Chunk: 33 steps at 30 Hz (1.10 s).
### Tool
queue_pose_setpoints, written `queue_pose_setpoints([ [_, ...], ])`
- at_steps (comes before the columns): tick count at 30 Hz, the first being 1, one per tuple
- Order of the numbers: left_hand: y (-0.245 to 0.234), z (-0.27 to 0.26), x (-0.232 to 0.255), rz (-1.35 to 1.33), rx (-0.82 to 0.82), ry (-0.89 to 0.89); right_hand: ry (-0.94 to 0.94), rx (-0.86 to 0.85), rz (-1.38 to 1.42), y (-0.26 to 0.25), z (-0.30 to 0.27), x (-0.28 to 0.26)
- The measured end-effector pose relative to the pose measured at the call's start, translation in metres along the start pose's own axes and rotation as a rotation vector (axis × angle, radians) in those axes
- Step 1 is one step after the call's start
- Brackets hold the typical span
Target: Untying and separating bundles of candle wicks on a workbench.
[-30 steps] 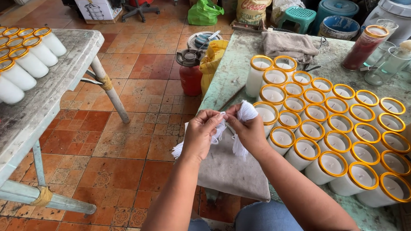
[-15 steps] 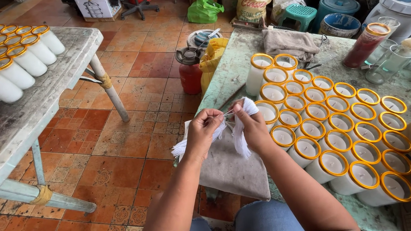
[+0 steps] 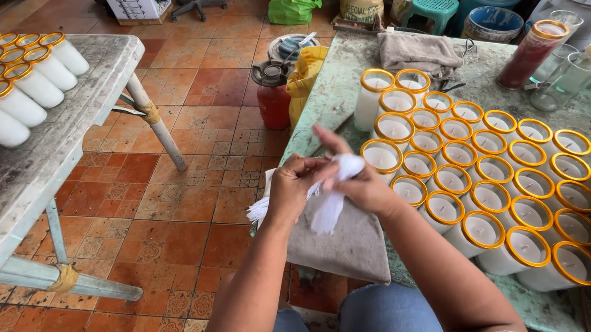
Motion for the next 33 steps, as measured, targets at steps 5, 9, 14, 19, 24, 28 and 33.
queue_pose_setpoints([
  [5, -0.017, 0.011, -0.060, 0.083, 0.025, -0.133, -0.091, 0.524, 0.267, -0.082, 0.005, -0.011],
  [9, -0.034, 0.028, -0.156, 0.537, 0.024, -0.131, -0.105, 0.653, -0.114, -0.110, 0.007, -0.015],
  [14, -0.007, 0.024, -0.188, 0.900, -0.038, -0.180, 0.048, 0.544, -0.451, -0.093, 0.012, 0.052],
  [19, -0.002, 0.021, -0.214, 1.114, -0.087, -0.227, 0.199, 0.521, -0.448, -0.088, -0.002, 0.074],
  [24, -0.019, 0.002, -0.139, 0.341, 0.164, -0.156, 0.332, 0.533, -0.395, -0.093, -0.010, 0.089],
  [28, -0.029, -0.001, -0.113, 0.093, 0.140, -0.104, 0.311, 0.472, -0.366, -0.079, -0.002, 0.063],
  [33, -0.027, -0.002, -0.081, -0.017, 0.166, -0.064, 0.275, 0.382, -0.314, -0.071, -0.002, 0.050],
])
Point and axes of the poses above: each hand's wrist, its own z-axis towards the middle knuckle, its own y-axis out of the palm, x = y × z, the point moved 5 cm from there along z, towards the middle knuckle, and after that the axes turned 3 degrees about -x, right-handed, at the moved point
